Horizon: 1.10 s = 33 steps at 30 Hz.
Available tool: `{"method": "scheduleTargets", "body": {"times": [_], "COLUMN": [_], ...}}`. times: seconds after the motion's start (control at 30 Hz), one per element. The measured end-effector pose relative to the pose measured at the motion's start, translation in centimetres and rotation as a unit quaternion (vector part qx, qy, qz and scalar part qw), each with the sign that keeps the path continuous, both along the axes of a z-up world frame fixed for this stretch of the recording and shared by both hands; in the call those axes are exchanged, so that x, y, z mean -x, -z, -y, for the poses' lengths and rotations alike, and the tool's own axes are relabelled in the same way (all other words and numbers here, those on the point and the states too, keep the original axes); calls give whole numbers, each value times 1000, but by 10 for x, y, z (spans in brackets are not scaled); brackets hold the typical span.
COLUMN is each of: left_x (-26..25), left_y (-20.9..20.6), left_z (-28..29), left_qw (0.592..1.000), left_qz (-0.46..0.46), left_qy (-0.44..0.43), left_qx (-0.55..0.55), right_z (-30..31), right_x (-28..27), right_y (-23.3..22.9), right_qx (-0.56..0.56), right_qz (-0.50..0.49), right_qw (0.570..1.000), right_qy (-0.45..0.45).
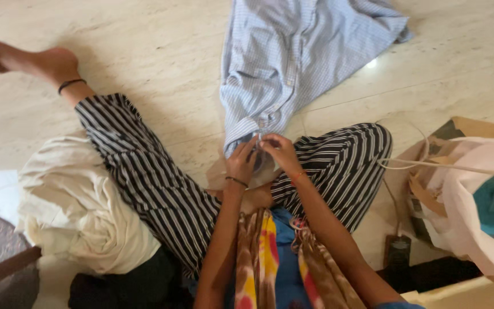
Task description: The person buttons a long-sleeved shirt while sitting on the floor and then folds the shirt by tucking in the sleeves and folding the torso.
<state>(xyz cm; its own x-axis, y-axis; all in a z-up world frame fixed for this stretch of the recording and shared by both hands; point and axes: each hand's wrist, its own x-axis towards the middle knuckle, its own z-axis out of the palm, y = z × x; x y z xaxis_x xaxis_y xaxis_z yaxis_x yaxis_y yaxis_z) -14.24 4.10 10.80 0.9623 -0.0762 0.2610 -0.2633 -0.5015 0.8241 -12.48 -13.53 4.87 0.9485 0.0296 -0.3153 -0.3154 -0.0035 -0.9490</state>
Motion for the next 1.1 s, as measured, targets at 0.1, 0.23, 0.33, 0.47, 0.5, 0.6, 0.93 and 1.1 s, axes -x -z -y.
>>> {"method": "scheduleTargets", "body": {"times": [0.1, 0.23, 0.33, 0.47, 0.5, 0.6, 0.93, 1.1], "left_x": [-2, -3, -3, -4, -4, -2, 2, 1], "left_y": [-9, -9, 2, 14, 14, 10, -5, 25], "left_z": [3, 5, 5, 6, 6, 6, 13, 15], "left_qw": [1000, 999, 999, 999, 1000, 1000, 984, 963], "left_qz": [-10, -34, -42, -7, -10, -9, -91, -126], "left_qy": [12, 19, 16, -14, -12, -3, -63, -115], "left_qx": [-13, -33, -19, -40, -22, 14, 141, 207], "right_z": [1, 1, -2, -3, -6, -5, -6, -12], "right_x": [4, 4, 2, -1, 0, 2, -1, 0], "right_y": [6, -2, -14, -31, -34, -40, -36, -37], "right_qx": [3, -17, 20, 45, 15, -16, 12, 68], "right_qz": [21, 34, 33, 24, 31, 46, 78, 105], "right_qw": [1000, 999, 999, 997, 998, 997, 997, 992], "right_qy": [-3, -20, -26, -50, -51, -60, -22, -24]}}
